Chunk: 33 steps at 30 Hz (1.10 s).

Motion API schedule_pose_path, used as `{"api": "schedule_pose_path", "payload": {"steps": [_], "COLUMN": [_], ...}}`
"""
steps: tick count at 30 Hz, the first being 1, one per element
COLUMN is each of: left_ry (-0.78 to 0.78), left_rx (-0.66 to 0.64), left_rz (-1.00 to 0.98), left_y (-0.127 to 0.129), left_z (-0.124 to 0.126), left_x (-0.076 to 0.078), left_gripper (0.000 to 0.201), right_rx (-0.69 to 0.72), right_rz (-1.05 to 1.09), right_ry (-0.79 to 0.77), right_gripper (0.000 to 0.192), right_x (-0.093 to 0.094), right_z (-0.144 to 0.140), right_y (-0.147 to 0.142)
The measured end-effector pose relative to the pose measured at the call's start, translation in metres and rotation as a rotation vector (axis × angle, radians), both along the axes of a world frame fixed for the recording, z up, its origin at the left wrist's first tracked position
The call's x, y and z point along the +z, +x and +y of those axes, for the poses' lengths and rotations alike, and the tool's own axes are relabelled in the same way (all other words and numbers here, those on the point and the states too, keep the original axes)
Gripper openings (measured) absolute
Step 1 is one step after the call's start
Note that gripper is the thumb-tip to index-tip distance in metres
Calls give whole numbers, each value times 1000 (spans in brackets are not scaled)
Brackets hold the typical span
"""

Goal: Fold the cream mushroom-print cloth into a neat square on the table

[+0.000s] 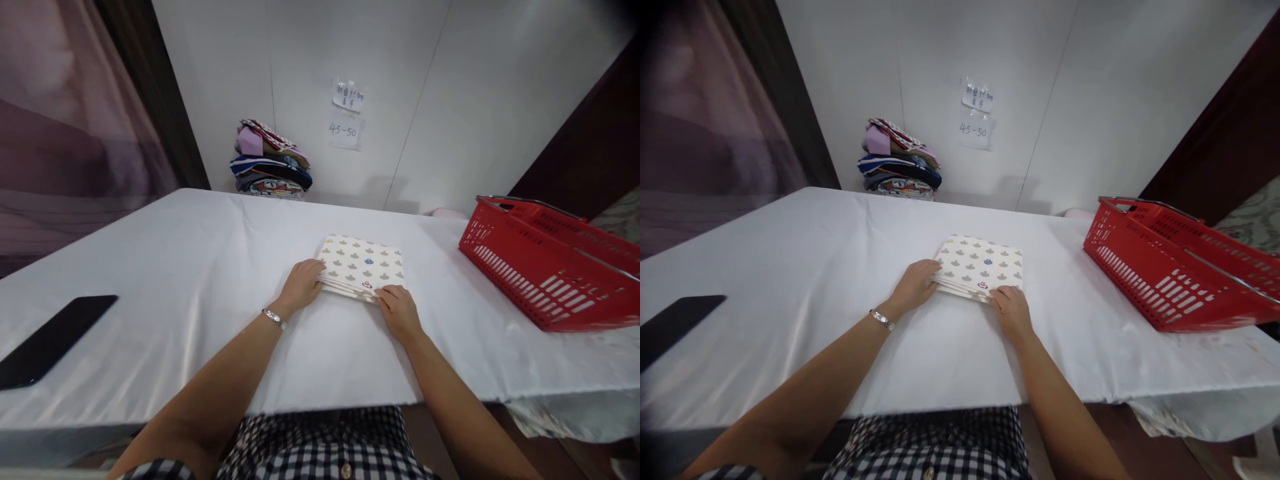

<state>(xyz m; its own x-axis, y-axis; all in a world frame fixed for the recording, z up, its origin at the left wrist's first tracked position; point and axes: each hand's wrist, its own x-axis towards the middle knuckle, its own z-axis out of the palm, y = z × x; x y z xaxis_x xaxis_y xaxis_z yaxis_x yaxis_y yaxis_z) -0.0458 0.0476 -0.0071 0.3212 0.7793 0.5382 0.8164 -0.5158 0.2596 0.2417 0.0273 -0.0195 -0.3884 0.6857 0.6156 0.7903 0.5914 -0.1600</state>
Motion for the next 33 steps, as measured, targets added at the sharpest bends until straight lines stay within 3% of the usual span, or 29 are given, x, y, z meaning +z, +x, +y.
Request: {"api": "schedule_pose_path", "payload": {"steps": [3,14,24,33], "left_ry": [18,29,115,52], "left_rx": [-81,-162,-166,-262], "left_rz": [28,88,82,82], "left_y": [7,25,28,21], "left_z": [-4,6,3,-4], "left_x": [3,-7,-5,-4], "left_gripper": [45,32,24,33], "right_rx": [2,21,69,112], "right_rz": [-2,-89,-34,-58], "right_ry": [14,35,97,4], "right_gripper": [23,25,23,25], "right_x": [2,7,6,1], "right_z": [-1,6,4,2], "right_y": [-3,-29,-28,-24]}}
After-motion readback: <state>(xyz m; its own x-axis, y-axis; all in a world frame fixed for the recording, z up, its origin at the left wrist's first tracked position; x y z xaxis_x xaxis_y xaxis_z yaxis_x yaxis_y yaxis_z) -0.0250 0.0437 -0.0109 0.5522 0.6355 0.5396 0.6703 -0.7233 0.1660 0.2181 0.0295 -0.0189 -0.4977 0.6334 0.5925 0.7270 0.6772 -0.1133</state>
